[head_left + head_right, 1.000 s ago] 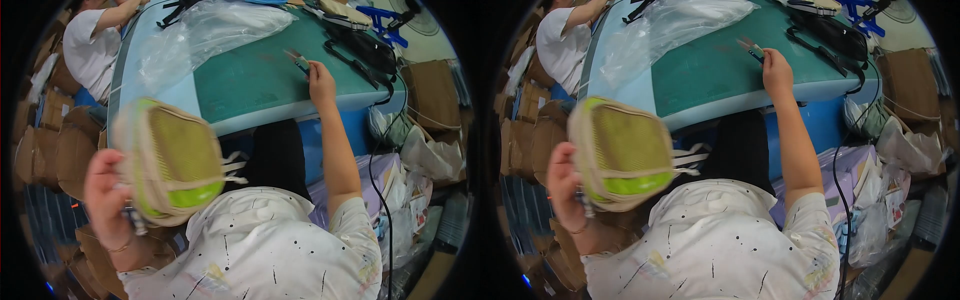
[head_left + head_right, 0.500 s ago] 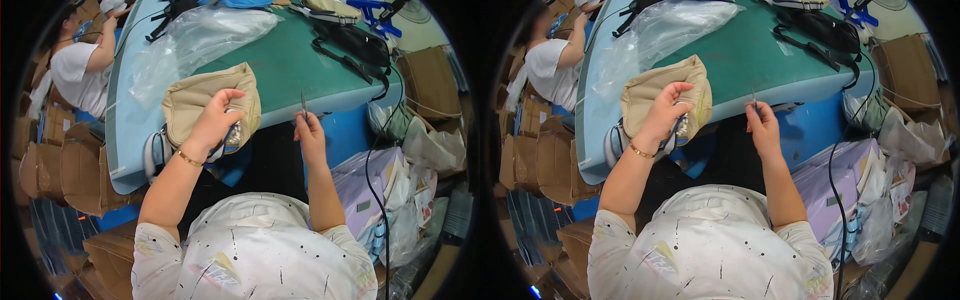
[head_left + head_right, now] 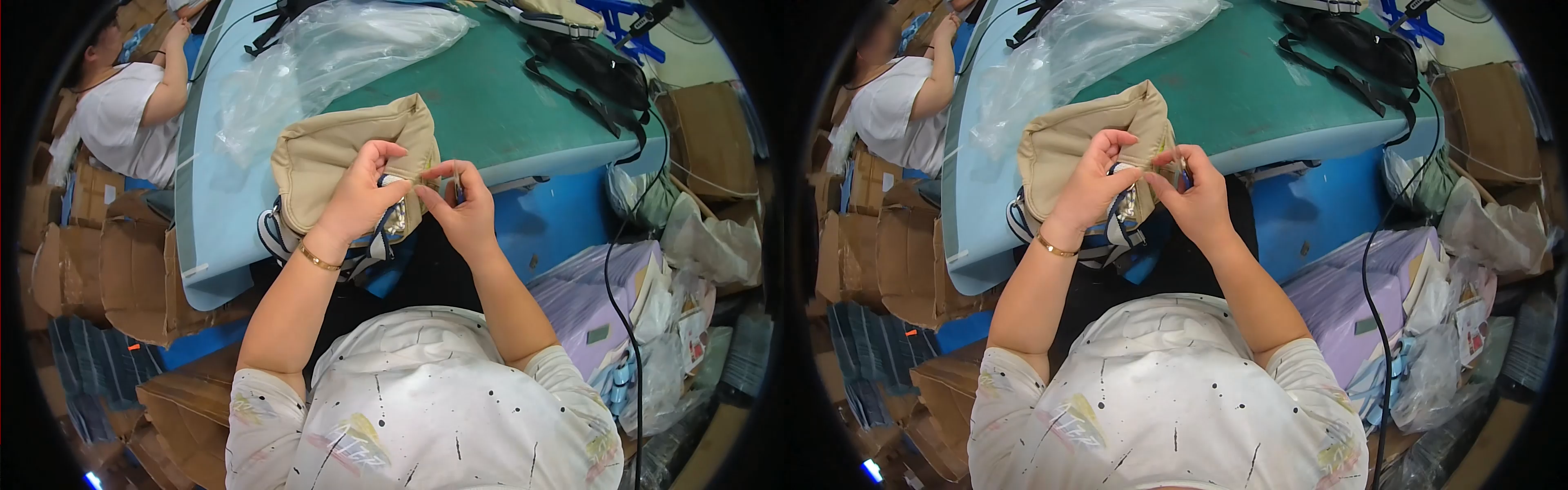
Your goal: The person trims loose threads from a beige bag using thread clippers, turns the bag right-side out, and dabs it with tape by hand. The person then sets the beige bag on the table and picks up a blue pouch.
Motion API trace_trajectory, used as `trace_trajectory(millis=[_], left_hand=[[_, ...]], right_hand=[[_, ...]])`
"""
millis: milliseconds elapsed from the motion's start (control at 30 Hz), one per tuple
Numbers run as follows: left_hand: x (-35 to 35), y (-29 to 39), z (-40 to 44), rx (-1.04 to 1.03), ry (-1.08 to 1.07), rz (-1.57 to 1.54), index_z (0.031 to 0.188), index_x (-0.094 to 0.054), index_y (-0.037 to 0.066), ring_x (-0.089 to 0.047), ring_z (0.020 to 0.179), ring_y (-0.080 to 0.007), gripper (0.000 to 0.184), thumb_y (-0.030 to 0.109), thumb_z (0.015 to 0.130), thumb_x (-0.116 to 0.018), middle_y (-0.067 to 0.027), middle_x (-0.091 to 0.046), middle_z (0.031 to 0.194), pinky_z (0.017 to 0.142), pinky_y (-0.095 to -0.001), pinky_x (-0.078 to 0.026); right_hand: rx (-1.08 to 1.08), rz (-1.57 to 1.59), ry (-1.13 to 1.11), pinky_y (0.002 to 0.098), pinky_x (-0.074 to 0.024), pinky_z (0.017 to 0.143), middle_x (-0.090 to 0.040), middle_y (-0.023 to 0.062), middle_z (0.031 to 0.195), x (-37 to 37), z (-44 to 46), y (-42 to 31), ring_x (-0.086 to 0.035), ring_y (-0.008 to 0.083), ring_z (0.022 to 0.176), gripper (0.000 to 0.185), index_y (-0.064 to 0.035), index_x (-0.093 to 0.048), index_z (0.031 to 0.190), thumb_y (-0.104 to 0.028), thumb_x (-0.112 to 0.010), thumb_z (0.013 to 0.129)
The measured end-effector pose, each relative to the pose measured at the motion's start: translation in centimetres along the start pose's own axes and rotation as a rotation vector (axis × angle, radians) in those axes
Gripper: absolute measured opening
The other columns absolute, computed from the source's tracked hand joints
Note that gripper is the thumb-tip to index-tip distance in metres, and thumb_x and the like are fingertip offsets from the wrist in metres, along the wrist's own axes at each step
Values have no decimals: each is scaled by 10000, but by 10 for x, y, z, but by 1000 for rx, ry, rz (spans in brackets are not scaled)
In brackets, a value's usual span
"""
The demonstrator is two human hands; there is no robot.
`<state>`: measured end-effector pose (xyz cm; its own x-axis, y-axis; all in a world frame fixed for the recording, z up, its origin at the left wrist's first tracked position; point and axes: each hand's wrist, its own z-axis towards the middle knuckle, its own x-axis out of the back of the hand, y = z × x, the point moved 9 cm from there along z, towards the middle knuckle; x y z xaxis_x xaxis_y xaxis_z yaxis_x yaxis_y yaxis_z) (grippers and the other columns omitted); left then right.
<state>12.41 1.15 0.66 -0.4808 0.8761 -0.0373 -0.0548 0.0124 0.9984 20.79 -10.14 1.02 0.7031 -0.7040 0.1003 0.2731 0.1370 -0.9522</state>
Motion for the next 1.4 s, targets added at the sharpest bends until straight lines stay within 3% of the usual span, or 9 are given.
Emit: trace_trajectory(millis=[200,267,367,600,733,833,1033,1233,1400], left_hand=[[-4,2,-3,-48,73,85,1127,-448,-2,-493,1066,-168,408,1,765,-636,-98,-504,1100,915,-274,-405],[-17,62,-30,-609,331,830,1075,-478,1,-542,967,-260,378,5,738,-651,-133,-519,1045,849,-315,-449],[-39,68,-40,-798,132,1001,1021,-525,13,-541,919,-298,317,9,737,-666,-134,-531,1016,804,-342,-467],[-22,51,-29,-652,65,796,951,-542,19,-562,829,-286,229,-12,751,-649,-108,-559,934,707,-335,-480],[-21,53,-25,-609,51,766,936,-578,16,-565,815,-269,193,-2,757,-649,-102,-559,930,694,-329,-481],[-22,52,-23,-587,28,775,932,-606,11,-566,815,-258,176,10,761,-650,-97,-561,926,694,-323,-480],[-36,60,-20,-559,44,902,914,-634,19,-550,781,-252,171,69,755,-671,-82,-557,859,663,-327,-467],[-46,49,-24,-548,249,1145,813,-635,46,-551,759,-252,113,76,717,-688,-60,-541,774,647,-343,-468],[-34,53,-30,-592,291,1051,784,-625,52,-556,733,-261,83,66,724,-680,-61,-537,769,640,-350,-468]], right_hand=[[149,-151,85,176,-293,486,-602,-26,792,6,2,2,-342,6,553,231,-48,-512,872,-66,-724,781],[82,-95,67,190,-341,506,-607,-17,772,9,4,8,-399,29,570,244,-50,-503,871,-78,-727,778],[-21,90,43,206,-397,548,-608,0,756,7,6,22,-466,54,605,259,-58,-479,860,-88,-724,782],[-314,530,51,204,-424,652,-590,21,791,2,0,42,-522,64,706,281,-70,-456,875,-52,-721,780],[-332,443,121,210,-434,664,-592,21,798,6,-4,44,-526,67,723,288,-69,-463,901,-44,-722,777],[-200,339,164,213,-440,667,-598,24,807,16,-3,41,-528,71,720,295,-72,-472,923,-41,-725,773],[-313,531,159,207,-440,663,-602,23,813,20,-5,36,-539,74,727,304,-76,-480,946,-55,-730,774],[-326,457,150,203,-434,662,-599,19,840,24,-10,32,-543,68,759,305,-70,-487,964,-83,-730,780],[-172,35,-11,217,-439,685,-574,36,945,30,-17,26,-544,89,791,461,-3,-482,1187,-135,-705,806]])
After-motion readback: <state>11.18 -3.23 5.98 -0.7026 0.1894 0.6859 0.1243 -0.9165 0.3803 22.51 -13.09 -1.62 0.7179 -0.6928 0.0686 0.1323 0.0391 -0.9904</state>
